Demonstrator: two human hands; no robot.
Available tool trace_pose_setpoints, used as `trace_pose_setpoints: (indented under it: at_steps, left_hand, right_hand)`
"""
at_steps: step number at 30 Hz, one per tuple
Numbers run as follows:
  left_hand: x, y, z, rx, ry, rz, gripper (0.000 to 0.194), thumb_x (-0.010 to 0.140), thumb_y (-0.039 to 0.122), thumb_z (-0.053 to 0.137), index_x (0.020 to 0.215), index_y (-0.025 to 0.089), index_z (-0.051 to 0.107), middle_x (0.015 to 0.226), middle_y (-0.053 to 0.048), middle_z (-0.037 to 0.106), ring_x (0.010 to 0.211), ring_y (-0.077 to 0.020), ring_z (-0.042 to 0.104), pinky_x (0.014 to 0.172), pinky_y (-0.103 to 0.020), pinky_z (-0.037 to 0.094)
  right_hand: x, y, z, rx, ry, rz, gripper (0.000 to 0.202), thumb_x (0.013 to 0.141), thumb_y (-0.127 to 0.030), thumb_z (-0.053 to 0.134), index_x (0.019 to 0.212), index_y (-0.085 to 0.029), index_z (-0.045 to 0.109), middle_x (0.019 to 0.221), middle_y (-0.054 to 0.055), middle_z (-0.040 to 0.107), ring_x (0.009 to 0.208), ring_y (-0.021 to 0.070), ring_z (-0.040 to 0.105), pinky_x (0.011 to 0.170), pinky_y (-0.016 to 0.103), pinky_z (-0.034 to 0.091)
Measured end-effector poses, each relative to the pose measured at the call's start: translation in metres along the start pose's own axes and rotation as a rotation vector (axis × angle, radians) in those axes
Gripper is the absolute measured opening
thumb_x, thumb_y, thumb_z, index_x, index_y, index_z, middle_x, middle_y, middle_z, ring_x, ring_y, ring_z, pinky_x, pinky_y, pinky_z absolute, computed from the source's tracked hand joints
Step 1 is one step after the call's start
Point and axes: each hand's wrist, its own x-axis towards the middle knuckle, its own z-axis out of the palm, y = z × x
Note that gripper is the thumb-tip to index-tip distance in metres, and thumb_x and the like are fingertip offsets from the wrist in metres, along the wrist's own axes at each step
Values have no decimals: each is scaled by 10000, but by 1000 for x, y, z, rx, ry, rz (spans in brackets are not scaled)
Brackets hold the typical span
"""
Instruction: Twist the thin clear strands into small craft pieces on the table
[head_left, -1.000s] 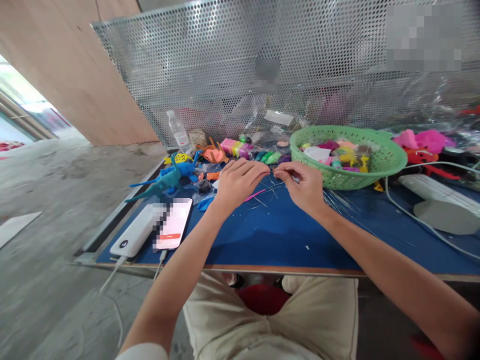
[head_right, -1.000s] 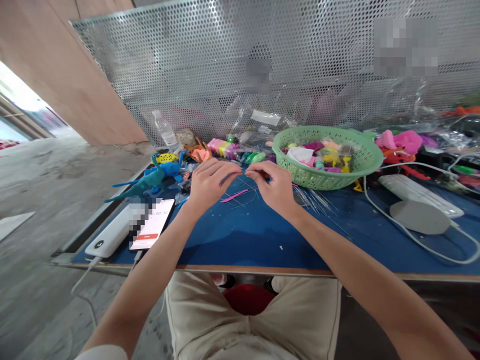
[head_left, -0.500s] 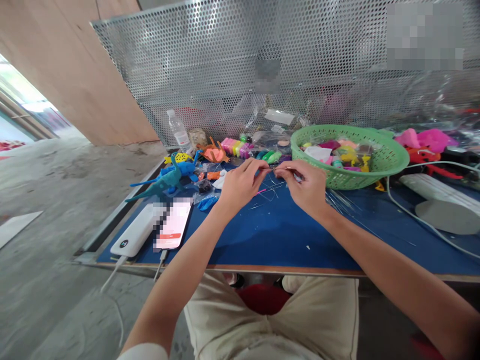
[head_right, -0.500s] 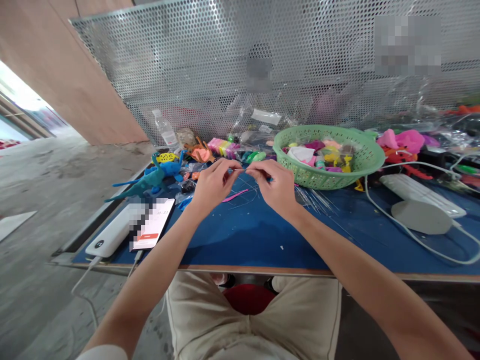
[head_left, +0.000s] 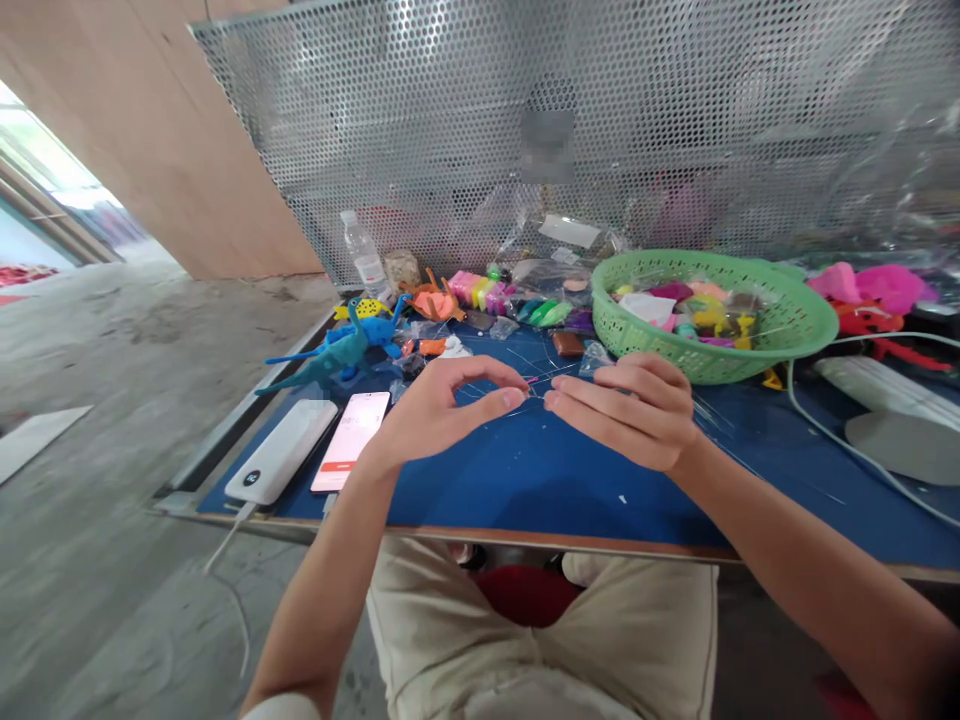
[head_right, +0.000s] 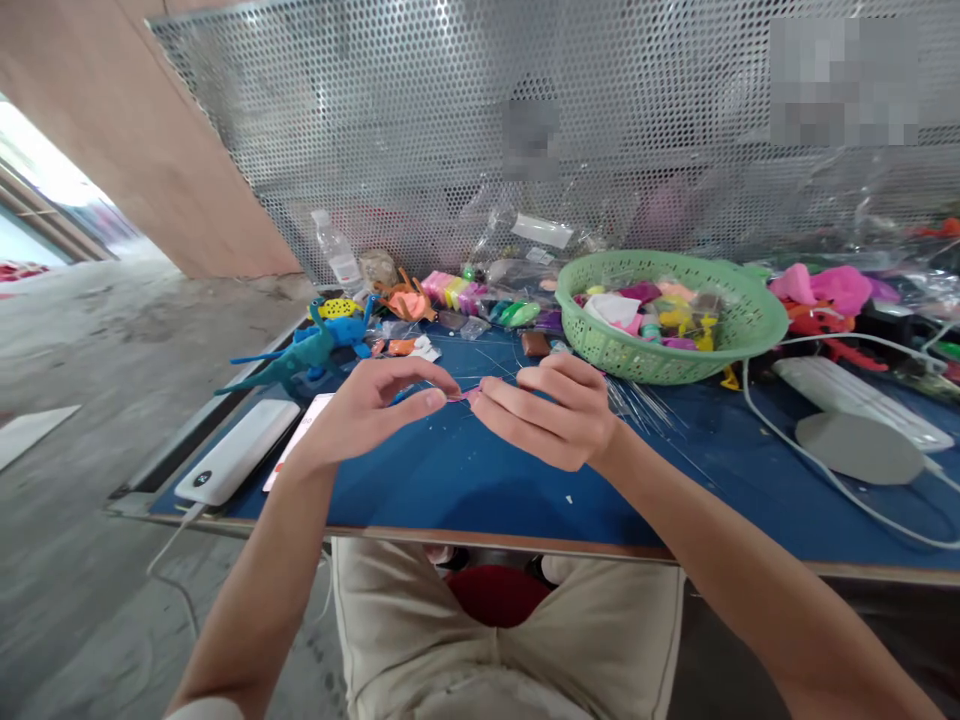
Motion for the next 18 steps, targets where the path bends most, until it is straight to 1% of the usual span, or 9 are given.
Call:
trace_pose_setpoints:
  at_steps: [2,4,8,11,14,18]
  left_hand:
    - [-3,0,4,30,24,-21,204,920,363,647,1003,206,747,990,-59,771,913,-182,715,834,-296,581]
    - [-2,-1,7,49,58,-44,200,901,371,671,978,211,762,966,-49,778,893,-185,720,833,-302,583]
    - [0,-4,15,55,133,-70,194,872,374,705,945,210,778,933,-40,784,862,-185,730,811,-302,592]
    - [1,-6,20,46,171,-60,194,863,374,712,928,202,776,914,-43,785,850,-189,735,763,-299,601]
    - [2,-6,25,34,211,-58,183,855,361,720,915,195,770,902,-40,784,839,-183,735,741,-289,603]
    - [2,-2,30,19,241,-84,174,850,347,727,917,191,768,887,-35,783,819,-173,734,744,-283,602]
  right_hand:
    - [2,1,-2,36,-74,31,174,868,-271,719,941,-424,763,924,-96,786,612,148,645,541,334,474]
    - [2,2,-1,56,-76,37,179,875,-274,712,939,-432,765,924,-100,785,618,150,641,539,335,469]
    - [-1,6,5,69,34,-22,244,872,-235,720,990,-446,750,956,-113,781,656,137,635,577,323,482]
    - [-6,8,11,68,61,3,275,874,-239,723,1035,-461,731,931,-114,776,687,132,635,621,317,500]
    - [-8,8,16,45,119,37,247,874,-242,724,1024,-438,729,879,-95,768,701,132,640,648,315,505]
    - [-7,4,16,-53,191,-28,226,860,-213,730,1001,-390,733,865,-70,765,701,142,642,649,320,497]
